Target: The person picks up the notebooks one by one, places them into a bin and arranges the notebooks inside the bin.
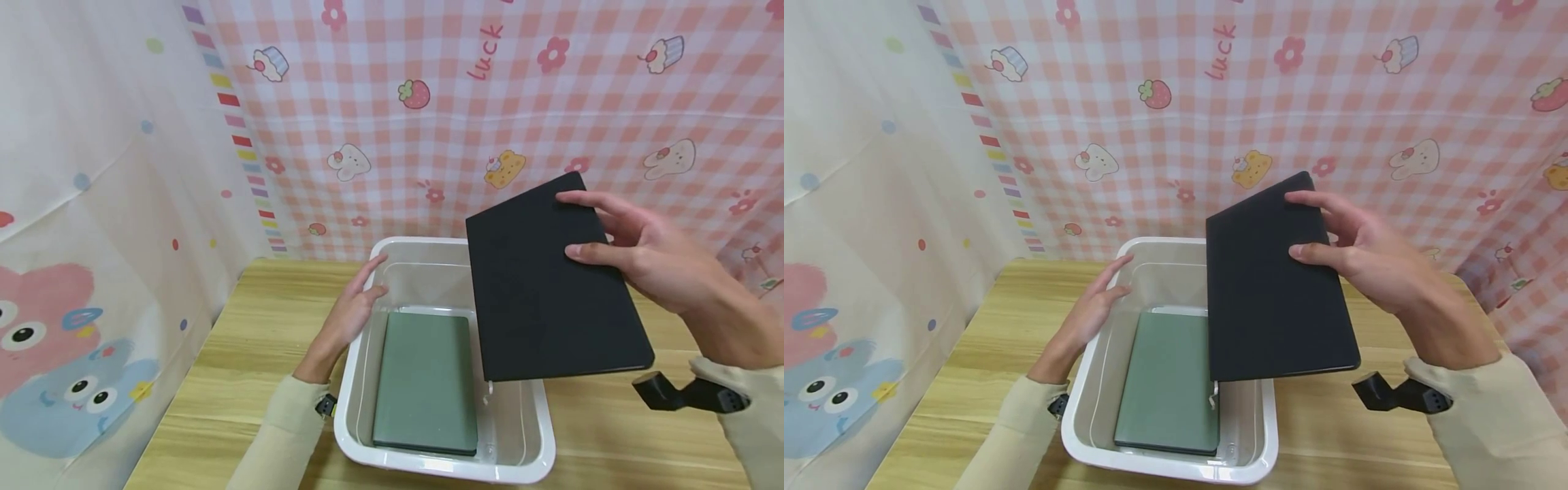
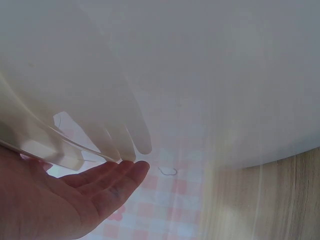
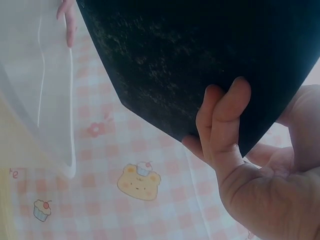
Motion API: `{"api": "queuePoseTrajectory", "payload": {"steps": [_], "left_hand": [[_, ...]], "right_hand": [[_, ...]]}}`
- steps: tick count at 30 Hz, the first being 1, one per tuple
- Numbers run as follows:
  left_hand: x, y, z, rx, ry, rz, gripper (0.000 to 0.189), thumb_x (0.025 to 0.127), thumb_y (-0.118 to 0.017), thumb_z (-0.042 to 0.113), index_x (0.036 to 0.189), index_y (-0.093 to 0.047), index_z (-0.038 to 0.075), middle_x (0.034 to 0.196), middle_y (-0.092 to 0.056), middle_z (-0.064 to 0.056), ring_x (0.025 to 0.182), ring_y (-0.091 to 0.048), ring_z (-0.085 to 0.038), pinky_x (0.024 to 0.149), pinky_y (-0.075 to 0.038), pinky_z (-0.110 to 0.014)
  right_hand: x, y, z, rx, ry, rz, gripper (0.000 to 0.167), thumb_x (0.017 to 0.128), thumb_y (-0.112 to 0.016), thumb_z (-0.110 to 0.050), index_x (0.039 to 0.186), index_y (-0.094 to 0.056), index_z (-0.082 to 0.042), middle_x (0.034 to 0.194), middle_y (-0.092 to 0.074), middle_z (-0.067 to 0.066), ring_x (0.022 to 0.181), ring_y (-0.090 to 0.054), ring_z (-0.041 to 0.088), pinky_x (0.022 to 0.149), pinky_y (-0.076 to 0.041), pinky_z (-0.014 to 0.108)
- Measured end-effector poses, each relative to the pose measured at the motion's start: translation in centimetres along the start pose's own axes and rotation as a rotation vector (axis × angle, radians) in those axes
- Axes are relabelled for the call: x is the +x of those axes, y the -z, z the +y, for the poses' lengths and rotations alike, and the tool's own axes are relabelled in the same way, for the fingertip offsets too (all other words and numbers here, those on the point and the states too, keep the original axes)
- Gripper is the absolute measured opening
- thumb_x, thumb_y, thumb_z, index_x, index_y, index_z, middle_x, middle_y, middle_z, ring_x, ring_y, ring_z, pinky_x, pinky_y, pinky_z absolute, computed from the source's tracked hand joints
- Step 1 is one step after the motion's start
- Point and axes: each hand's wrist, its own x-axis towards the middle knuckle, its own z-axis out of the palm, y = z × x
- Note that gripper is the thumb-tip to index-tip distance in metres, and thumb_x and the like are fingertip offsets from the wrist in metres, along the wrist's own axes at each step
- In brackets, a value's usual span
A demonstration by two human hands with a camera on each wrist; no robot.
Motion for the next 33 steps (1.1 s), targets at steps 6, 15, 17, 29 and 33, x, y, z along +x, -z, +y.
{"api": "queuePoseTrajectory", "payload": {"steps": [6, 15, 17, 29, 33], "left_hand": [[-0.1, 0.0, 0.0, -0.002, 0.01, 0.0, 0.055, 0.098, -0.05, 0.021, 0.152, -0.04, 0.028, 0.162, -0.028, 0.001, 0.148, -0.022, -0.021, 0.12, -0.014, -0.05], [-0.2, 0.0, 0.0, -0.008, 0.007, -0.003, 0.055, 0.099, -0.05, 0.02, 0.152, -0.04, 0.027, 0.162, -0.027, 0.001, 0.149, -0.021, -0.02, 0.121, -0.014, -0.049], [-0.1, 0.0, 0.0, -0.009, 0.008, -0.003, 0.055, 0.099, -0.05, 0.021, 0.152, -0.04, 0.028, 0.162, -0.028, 0.002, 0.149, -0.021, -0.02, 0.121, -0.014, -0.049], [-0.2, 0.1, 0.1, -0.01, 0.01, -0.005, 0.055, 0.098, -0.05, 0.023, 0.152, -0.039, 0.029, 0.162, -0.026, 0.002, 0.15, -0.019, -0.022, 0.12, -0.012, -0.052], [-0.2, 0.0, 0.1, -0.007, 0.012, -0.005, 0.056, 0.099, -0.05, 0.022, 0.152, -0.039, 0.03, 0.163, -0.025, 0.002, 0.15, -0.019, -0.023, 0.12, -0.012, -0.053]], "right_hand": [[0.5, -1.1, -0.5, -0.132, -0.038, 0.017, 0.061, 0.098, -0.059, -0.004, 0.151, -0.036, -0.022, 0.126, -0.063, 0.003, 0.094, -0.072, 0.028, 0.074, -0.059, 0.041], [1.1, -2.6, -1.0, -0.182, -0.073, 0.023, 0.058, 0.097, -0.063, -0.013, 0.149, -0.039, -0.026, 0.127, -0.063, 0.004, 0.098, -0.071, 0.025, 0.079, -0.059, 0.038], [1.3, -2.8, -1.1, -0.198, -0.086, 0.03, 0.058, 0.097, -0.064, -0.015, 0.148, -0.04, -0.027, 0.127, -0.063, 0.005, 0.098, -0.071, 0.024, 0.079, -0.058, 0.037], [2.2, -4.0, -1.6, -0.131, -0.088, -0.01, 0.06, 0.096, -0.064, -0.013, 0.15, -0.038, -0.021, 0.13, -0.058, 0.012, 0.097, -0.072, 0.024, 0.079, -0.059, 0.038], [2.5, -4.7, -1.8, -0.106, -0.113, -0.024, 0.06, 0.097, -0.063, -0.013, 0.15, -0.037, -0.022, 0.133, -0.055, 0.014, 0.097, -0.072, 0.025, 0.079, -0.059, 0.039]]}}
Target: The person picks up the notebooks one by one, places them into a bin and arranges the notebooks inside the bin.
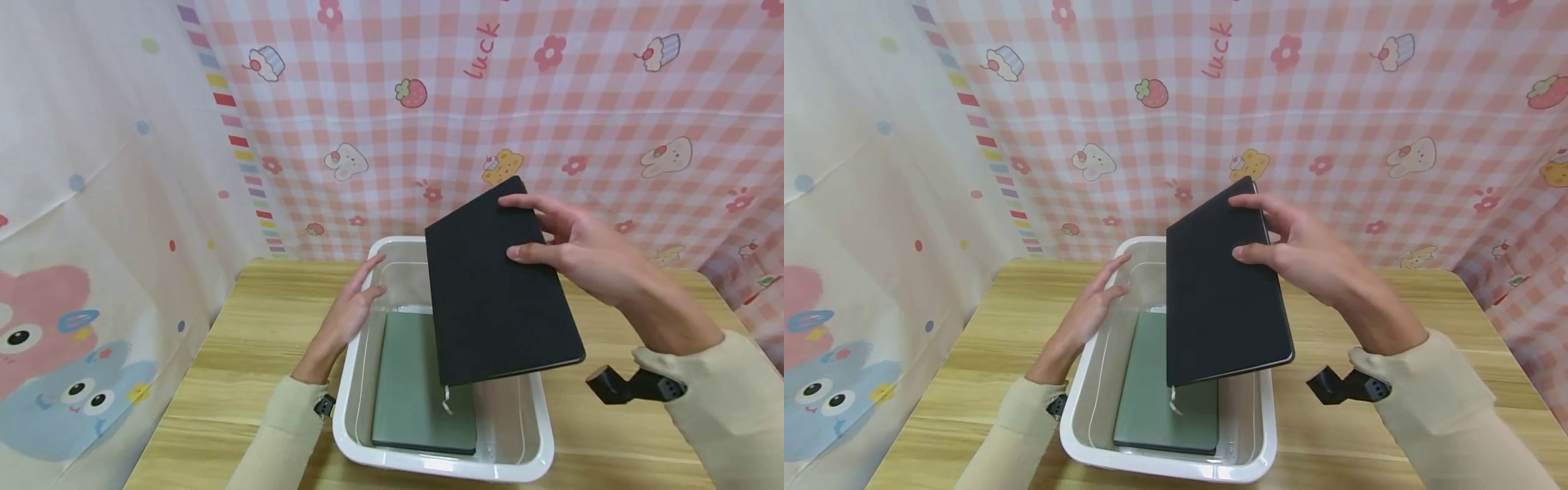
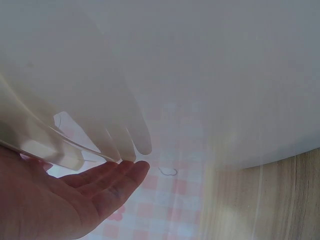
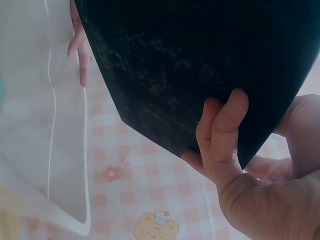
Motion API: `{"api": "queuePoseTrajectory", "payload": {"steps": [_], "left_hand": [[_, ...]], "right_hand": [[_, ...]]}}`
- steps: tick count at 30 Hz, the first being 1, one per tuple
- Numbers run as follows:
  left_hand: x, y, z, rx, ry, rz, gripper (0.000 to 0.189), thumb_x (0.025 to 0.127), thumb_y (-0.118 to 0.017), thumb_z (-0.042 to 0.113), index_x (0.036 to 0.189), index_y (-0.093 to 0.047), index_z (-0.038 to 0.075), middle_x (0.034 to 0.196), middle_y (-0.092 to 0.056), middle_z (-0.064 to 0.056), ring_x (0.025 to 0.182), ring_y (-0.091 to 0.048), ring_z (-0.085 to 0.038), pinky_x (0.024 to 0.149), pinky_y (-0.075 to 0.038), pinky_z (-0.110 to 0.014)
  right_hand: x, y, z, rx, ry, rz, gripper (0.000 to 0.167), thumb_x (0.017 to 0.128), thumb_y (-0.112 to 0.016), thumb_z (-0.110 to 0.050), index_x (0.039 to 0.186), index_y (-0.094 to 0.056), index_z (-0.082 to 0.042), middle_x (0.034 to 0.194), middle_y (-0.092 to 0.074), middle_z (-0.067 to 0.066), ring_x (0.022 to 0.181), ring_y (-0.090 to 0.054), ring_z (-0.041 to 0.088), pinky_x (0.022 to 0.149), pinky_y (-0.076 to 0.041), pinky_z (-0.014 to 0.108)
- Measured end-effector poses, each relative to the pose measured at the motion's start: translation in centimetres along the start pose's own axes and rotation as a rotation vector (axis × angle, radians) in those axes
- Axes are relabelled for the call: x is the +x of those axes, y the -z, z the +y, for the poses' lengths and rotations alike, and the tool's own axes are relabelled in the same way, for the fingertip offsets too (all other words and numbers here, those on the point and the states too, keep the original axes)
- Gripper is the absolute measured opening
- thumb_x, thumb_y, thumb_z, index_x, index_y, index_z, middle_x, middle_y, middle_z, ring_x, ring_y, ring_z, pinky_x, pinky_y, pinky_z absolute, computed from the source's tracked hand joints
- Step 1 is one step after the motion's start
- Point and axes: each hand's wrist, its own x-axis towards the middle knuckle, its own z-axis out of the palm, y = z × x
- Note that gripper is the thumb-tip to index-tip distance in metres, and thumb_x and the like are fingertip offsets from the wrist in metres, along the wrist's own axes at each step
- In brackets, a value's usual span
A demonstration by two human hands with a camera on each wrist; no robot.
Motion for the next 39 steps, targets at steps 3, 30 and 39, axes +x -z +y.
{"api": "queuePoseTrajectory", "payload": {"steps": [3, 30, 39], "left_hand": [[0.0, 0.0, 0.0, 0.004, -0.001, 0.003, 0.055, 0.099, -0.05, 0.022, 0.152, -0.039, 0.029, 0.162, -0.026, 0.002, 0.15, -0.019, -0.022, 0.121, -0.012, -0.051], [0.1, -0.1, 0.1, 0.009, -0.011, 0.015, 0.055, 0.098, -0.051, 0.019, 0.152, -0.041, 0.025, 0.161, -0.029, -0.003, 0.148, -0.024, -0.023, 0.12, -0.017, -0.05], [0.2, 0.0, 0.1, 0.01, -0.002, 0.021, 0.055, 0.097, -0.051, 0.019, 0.151, -0.042, 0.027, 0.161, -0.03, -0.001, 0.147, -0.024, -0.022, 0.12, -0.017, -0.049]], "right_hand": [[0.2, -0.6, -0.2, 0.019, -0.013, -0.013, 0.06, 0.097, -0.063, -0.014, 0.15, -0.037, -0.021, 0.134, -0.054, 0.015, 0.097, -0.072, 0.025, 0.08, -0.058, 0.039], [2.3, -4.5, 0.0, -0.038, -0.064, 0.017, 0.061, 0.092, -0.064, -0.005, 0.148, -0.041, -0.015, 0.132, -0.059, 0.017, 0.092, -0.072, 0.023, 0.082, -0.057, 0.034], [2.7, -5.6, 0.5, 0.024, -0.071, 0.007, 0.063, 0.091, -0.063, -0.002, 0.148, -0.039, -0.011, 0.131, -0.058, 0.021, 0.09, -0.073, 0.024, 0.08, -0.058, 0.035]]}}
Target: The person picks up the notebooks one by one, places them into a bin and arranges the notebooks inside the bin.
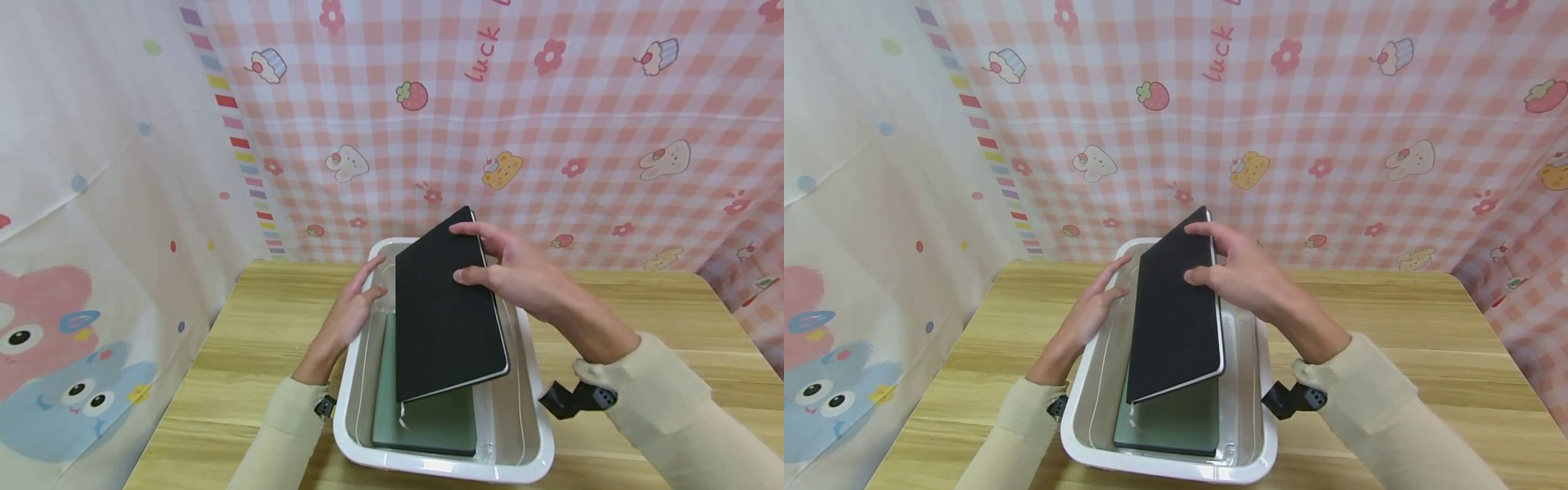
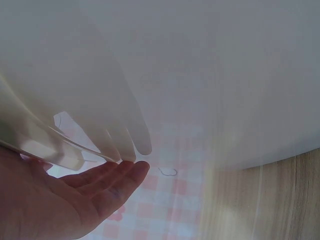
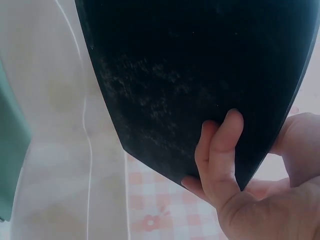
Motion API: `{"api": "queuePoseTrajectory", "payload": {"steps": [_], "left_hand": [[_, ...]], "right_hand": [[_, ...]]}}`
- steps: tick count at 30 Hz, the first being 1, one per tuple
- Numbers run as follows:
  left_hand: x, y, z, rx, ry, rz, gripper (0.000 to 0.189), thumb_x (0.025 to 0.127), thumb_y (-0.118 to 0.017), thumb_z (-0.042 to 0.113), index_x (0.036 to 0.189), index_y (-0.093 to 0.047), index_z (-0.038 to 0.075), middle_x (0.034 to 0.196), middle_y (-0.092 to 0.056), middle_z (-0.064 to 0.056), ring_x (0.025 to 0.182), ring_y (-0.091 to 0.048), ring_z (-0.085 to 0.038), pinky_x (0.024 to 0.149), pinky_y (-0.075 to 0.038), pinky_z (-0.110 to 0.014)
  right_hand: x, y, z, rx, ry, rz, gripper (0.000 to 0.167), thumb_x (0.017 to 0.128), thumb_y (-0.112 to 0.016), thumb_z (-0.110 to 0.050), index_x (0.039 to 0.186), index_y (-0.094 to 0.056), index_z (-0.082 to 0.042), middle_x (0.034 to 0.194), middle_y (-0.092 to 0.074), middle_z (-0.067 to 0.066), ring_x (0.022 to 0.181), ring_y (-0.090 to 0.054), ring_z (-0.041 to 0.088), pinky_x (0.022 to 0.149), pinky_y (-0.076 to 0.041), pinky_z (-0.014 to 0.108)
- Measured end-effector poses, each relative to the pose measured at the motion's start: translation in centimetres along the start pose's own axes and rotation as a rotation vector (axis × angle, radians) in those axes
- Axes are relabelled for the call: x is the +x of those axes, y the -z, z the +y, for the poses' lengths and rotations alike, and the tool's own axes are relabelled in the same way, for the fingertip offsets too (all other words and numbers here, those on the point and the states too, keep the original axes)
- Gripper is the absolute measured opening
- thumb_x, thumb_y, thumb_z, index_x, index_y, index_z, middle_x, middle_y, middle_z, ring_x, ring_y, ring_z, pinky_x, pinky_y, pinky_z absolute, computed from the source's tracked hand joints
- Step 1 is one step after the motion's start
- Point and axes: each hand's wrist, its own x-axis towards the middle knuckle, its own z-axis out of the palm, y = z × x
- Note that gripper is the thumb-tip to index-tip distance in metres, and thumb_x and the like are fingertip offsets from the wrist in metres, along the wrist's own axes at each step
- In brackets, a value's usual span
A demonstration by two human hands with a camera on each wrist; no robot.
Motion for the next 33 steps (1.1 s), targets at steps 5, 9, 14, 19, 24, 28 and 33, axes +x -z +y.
{"api": "queuePoseTrajectory", "payload": {"steps": [5, 9, 14, 19, 24, 28, 33], "left_hand": [[0.0, 0.0, 0.0, -0.005, 0.007, -0.002, 0.054, 0.098, -0.051, 0.02, 0.151, -0.042, 0.027, 0.161, -0.028, -0.001, 0.147, -0.024, -0.022, 0.12, -0.017, -0.05], [0.0, 0.0, -0.1, -0.003, 0.006, -0.004, 0.054, 0.098, -0.051, 0.021, 0.151, -0.042, 0.029, 0.162, -0.028, -0.001, 0.148, -0.023, -0.022, 0.12, -0.016, -0.05], [0.0, 0.0, -0.1, -0.003, 0.001, -0.009, 0.055, 0.098, -0.05, 0.021, 0.151, -0.04, 0.029, 0.162, -0.026, -0.001, 0.149, -0.021, -0.023, 0.12, -0.014, -0.051], [0.0, 0.0, -0.2, -0.005, 0.004, -0.01, 0.056, 0.098, -0.051, 0.02, 0.152, -0.04, 0.028, 0.162, -0.026, -0.001, 0.149, -0.021, -0.023, 0.121, -0.014, -0.05], [0.0, 0.0, -0.1, 0.0, 0.002, -0.009, 0.055, 0.098, -0.05, 0.019, 0.152, -0.04, 0.027, 0.162, -0.027, -0.001, 0.149, -0.021, -0.022, 0.121, -0.014, -0.05], [0.0, 0.0, -0.1, -0.001, 0.008, -0.004, 0.055, 0.098, -0.051, 0.02, 0.151, -0.041, 0.027, 0.162, -0.028, -0.001, 0.148, -0.022, -0.022, 0.12, -0.015, -0.05], [0.0, 0.0, -0.1, -0.006, 0.016, -0.001, 0.054, 0.098, -0.051, 0.021, 0.151, -0.042, 0.028, 0.161, -0.029, -0.002, 0.147, -0.024, -0.023, 0.12, -0.017, -0.05]], "right_hand": [[0.3, -0.5, 0.2, -0.001, -0.019, 0.009, 0.062, 0.09, -0.064, -0.002, 0.147, -0.041, -0.012, 0.128, -0.06, 0.02, 0.088, -0.073, 0.023, 0.078, -0.058, 0.034], [0.4, -0.9, 0.3, 0.016, -0.024, -0.004, 0.063, 0.091, -0.064, -0.002, 0.148, -0.039, -0.01, 0.129, -0.059, 0.021, 0.09, -0.072, 0.022, 0.08, -0.058, 0.033], [0.5, -1.3, 0.7, -0.041, -0.027, 0.003, 0.063, 0.09, -0.066, -0.005, 0.148, -0.041, -0.012, 0.128, -0.062, 0.019, 0.089, -0.073, 0.021, 0.082, -0.056, 0.032], [0.8, -1.9, 1.3, -0.043, -0.025, 0.001, 0.063, 0.089, -0.065, -0.002, 0.147, -0.041, -0.009, 0.128, -0.062, 0.021, 0.087, -0.073, 0.021, 0.081, -0.057, 0.033], [1.1, -2.5, 1.6, -0.033, -0.012, 0.009, 0.061, 0.088, -0.065, 0.001, 0.144, -0.043, -0.005, 0.126, -0.063, 0.023, 0.085, -0.073, 0.022, 0.078, -0.058, 0.034], [1.3, -2.9, 1.7, -0.044, -0.026, 0.016, 0.06, 0.089, -0.065, 0.0, 0.144, -0.043, -0.005, 0.126, -0.062, 0.024, 0.084, -0.073, 0.024, 0.078, -0.058, 0.035], [1.5, -3.3, 1.9, -0.049, -0.05, 0.023, 0.061, 0.088, -0.065, 0.0, 0.145, -0.043, -0.007, 0.127, -0.063, 0.022, 0.084, -0.073, 0.023, 0.079, -0.058, 0.034]]}}
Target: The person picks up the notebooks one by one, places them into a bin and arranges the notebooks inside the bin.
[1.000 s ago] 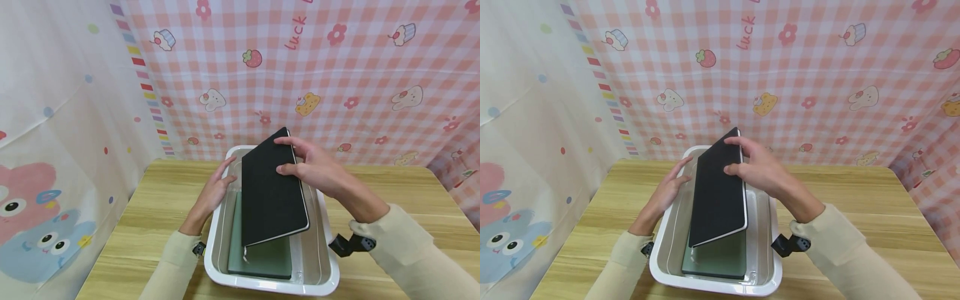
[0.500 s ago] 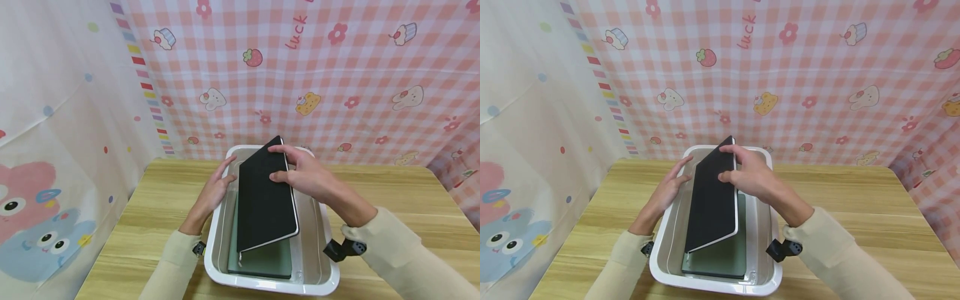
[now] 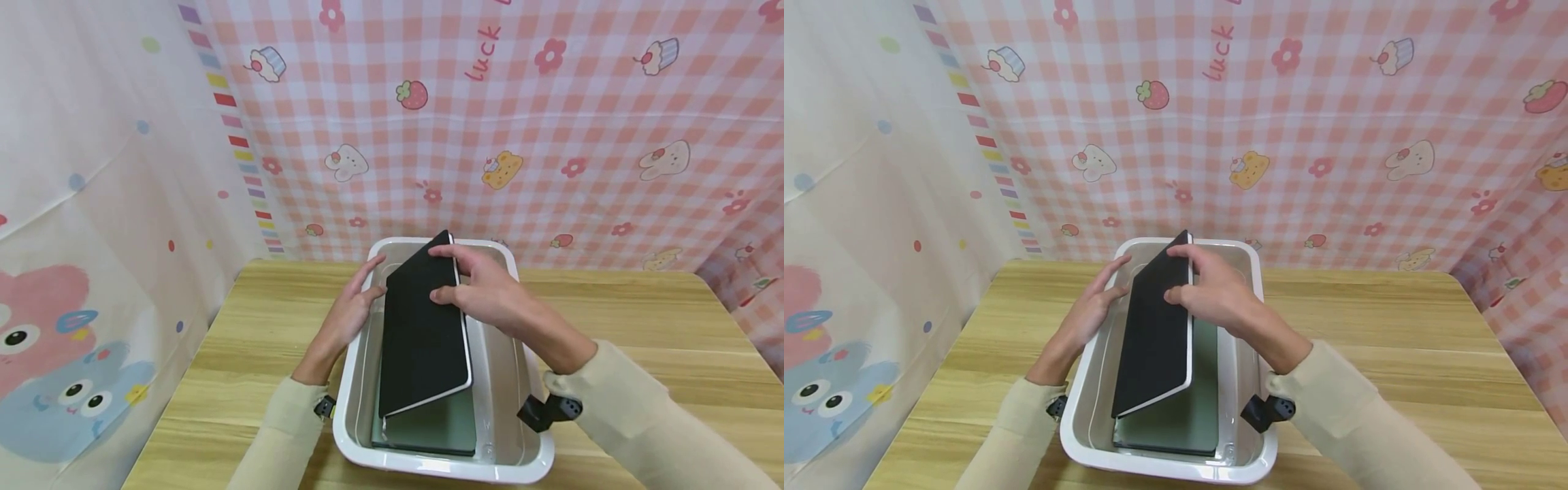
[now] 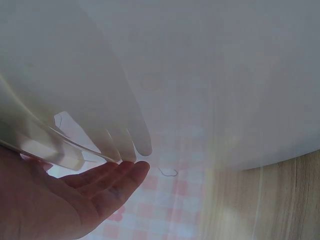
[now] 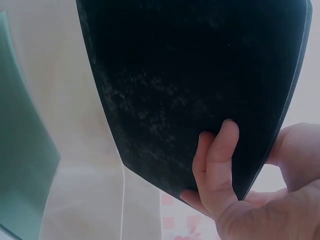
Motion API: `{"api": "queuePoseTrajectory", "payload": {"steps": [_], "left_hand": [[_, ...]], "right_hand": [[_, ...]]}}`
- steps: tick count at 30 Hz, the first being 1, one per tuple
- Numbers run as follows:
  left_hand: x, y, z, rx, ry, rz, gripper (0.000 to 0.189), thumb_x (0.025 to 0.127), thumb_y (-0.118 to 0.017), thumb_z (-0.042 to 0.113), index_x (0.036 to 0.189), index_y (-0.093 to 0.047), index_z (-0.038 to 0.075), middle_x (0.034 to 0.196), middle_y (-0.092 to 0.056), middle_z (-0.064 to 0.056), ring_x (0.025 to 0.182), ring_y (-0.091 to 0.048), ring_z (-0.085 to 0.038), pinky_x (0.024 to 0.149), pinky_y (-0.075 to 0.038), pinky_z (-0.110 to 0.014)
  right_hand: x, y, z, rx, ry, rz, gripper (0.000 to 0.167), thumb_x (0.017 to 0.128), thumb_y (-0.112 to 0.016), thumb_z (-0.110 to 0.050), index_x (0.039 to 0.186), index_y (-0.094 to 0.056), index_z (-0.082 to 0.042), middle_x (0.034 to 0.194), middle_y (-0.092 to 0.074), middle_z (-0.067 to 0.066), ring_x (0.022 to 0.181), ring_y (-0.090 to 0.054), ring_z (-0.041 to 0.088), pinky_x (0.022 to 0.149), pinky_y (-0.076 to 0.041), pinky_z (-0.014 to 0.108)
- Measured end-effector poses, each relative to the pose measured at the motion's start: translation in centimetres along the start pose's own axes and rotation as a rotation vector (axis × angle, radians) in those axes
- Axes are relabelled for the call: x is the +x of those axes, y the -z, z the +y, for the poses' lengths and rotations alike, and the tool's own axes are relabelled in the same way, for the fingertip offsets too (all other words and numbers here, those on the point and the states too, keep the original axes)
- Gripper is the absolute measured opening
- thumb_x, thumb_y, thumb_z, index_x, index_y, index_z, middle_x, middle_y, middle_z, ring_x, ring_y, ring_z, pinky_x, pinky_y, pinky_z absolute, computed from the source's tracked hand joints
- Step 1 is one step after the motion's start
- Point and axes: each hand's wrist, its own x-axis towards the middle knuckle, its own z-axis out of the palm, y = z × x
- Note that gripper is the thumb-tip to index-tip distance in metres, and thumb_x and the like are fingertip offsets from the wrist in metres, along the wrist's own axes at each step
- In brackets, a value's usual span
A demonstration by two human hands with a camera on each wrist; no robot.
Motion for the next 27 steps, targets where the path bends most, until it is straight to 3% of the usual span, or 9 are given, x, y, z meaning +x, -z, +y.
{"api": "queuePoseTrajectory", "payload": {"steps": [11, 27], "left_hand": [[-0.1, 0.0, 0.0, -0.005, 0.008, 0.0, 0.054, 0.098, -0.051, 0.022, 0.151, -0.041, 0.031, 0.162, -0.027, -0.002, 0.148, -0.023, -0.025, 0.119, -0.016, -0.053], [-0.1, 0.0, 0.0, -0.01, 0.013, -0.002, 0.054, 0.097, -0.051, 0.021, 0.15, -0.042, 0.031, 0.161, -0.029, -0.001, 0.147, -0.025, -0.023, 0.119, -0.018, -0.052]], "right_hand": [[0.2, -0.6, 0.4, 0.022, -0.002, -0.012, 0.06, 0.089, -0.064, 0.001, 0.145, -0.042, -0.005, 0.127, -0.06, 0.024, 0.087, -0.072, 0.024, 0.082, -0.057, 0.035], [0.3, -1.5, 0.9, -0.116, -0.037, 0.007, 0.059, 0.087, -0.069, -0.004, 0.142, -0.048, -0.011, 0.124, -0.064, 0.018, 0.085, -0.072, 0.02, 0.084, -0.055, 0.037]]}}
